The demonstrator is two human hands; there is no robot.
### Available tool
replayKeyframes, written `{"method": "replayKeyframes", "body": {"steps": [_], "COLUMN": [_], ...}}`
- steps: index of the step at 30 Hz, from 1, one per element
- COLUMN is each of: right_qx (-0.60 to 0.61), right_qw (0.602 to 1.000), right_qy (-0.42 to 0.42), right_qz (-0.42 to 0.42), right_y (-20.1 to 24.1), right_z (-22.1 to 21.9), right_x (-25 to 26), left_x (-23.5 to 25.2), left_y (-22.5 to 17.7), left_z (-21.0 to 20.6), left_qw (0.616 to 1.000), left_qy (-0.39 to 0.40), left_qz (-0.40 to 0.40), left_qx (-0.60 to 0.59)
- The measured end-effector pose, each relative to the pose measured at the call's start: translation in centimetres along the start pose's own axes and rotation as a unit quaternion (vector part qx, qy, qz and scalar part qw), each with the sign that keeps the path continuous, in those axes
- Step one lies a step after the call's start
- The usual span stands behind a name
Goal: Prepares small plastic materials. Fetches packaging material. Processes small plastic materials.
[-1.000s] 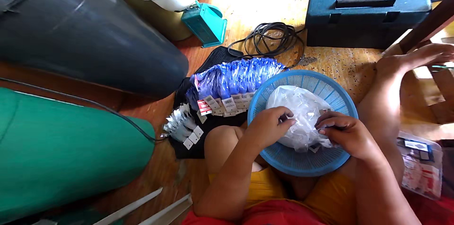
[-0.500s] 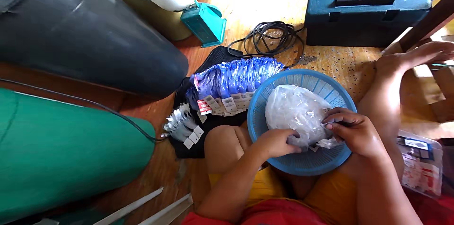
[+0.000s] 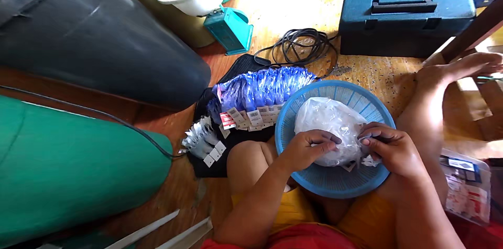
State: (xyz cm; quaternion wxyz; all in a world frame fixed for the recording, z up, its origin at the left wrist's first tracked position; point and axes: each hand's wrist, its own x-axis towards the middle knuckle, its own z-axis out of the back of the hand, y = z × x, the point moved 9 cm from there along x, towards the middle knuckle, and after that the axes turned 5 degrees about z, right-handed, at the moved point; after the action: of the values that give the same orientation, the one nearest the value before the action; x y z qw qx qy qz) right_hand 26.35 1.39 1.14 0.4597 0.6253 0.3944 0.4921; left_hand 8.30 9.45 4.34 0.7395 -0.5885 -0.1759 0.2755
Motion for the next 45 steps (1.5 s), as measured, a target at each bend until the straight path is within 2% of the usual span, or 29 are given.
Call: {"method": "replayKeyframes", "body": {"steps": [3, 5, 10, 13, 19, 21, 25, 28, 32, 38, 42, 45], "right_qx": [0.009, 0.021, 0.062, 0.078, 0.087, 0.087, 0.088, 0.088, 0.093, 0.076, 0.036, 0.016], "right_qw": [1.000, 0.999, 0.994, 0.992, 0.992, 0.992, 0.992, 0.992, 0.992, 0.994, 0.996, 0.996], "right_qy": [-0.011, -0.025, -0.028, -0.012, -0.012, -0.011, -0.010, -0.009, -0.012, -0.008, -0.005, 0.004], "right_qz": [0.008, 0.019, 0.086, 0.103, 0.087, 0.086, 0.088, 0.087, 0.086, 0.082, 0.077, 0.084], "right_y": [-0.1, 0.2, 1.8, 2.1, 1.3, 1.2, 1.2, 1.2, 1.3, 1.2, 1.2, 1.3], "right_z": [-0.1, -0.3, -1.7, -2.7, -3.1, -3.2, -3.2, -3.3, -3.3, -3.8, -4.4, -5.0], "right_x": [0.1, 0.2, 0.1, 0.2, 0.4, 0.4, 0.5, 0.5, 0.5, 0.4, 0.4, 0.3], "left_x": [0.1, 0.2, 0.1, 0.1, -0.1, -0.2, -0.1, 0.0, -0.1, -0.3, -0.3, -0.3], "left_y": [1.0, 1.9, 1.5, 1.4, 1.0, 0.8, 0.6, 0.9, 1.0, -0.3, -1.0, -1.9], "left_z": [0.1, -0.1, -0.1, -0.3, -0.3, 0.1, 0.6, 0.4, -0.1, 0.2, 0.2, 0.7], "left_qw": [0.994, 0.991, 0.992, 0.991, 0.993, 0.991, 0.987, 0.989, 0.993, 0.983, 0.985, 0.977], "left_qy": [-0.022, -0.031, -0.098, -0.097, -0.101, -0.124, -0.161, -0.142, -0.118, -0.169, -0.165, -0.201], "left_qz": [-0.010, 0.006, 0.074, 0.079, 0.025, 0.010, 0.026, 0.046, 0.028, -0.025, -0.038, -0.063], "left_qx": [-0.106, -0.132, -0.042, -0.037, -0.052, -0.041, -0.014, -0.008, -0.007, 0.069, 0.040, 0.035]}}
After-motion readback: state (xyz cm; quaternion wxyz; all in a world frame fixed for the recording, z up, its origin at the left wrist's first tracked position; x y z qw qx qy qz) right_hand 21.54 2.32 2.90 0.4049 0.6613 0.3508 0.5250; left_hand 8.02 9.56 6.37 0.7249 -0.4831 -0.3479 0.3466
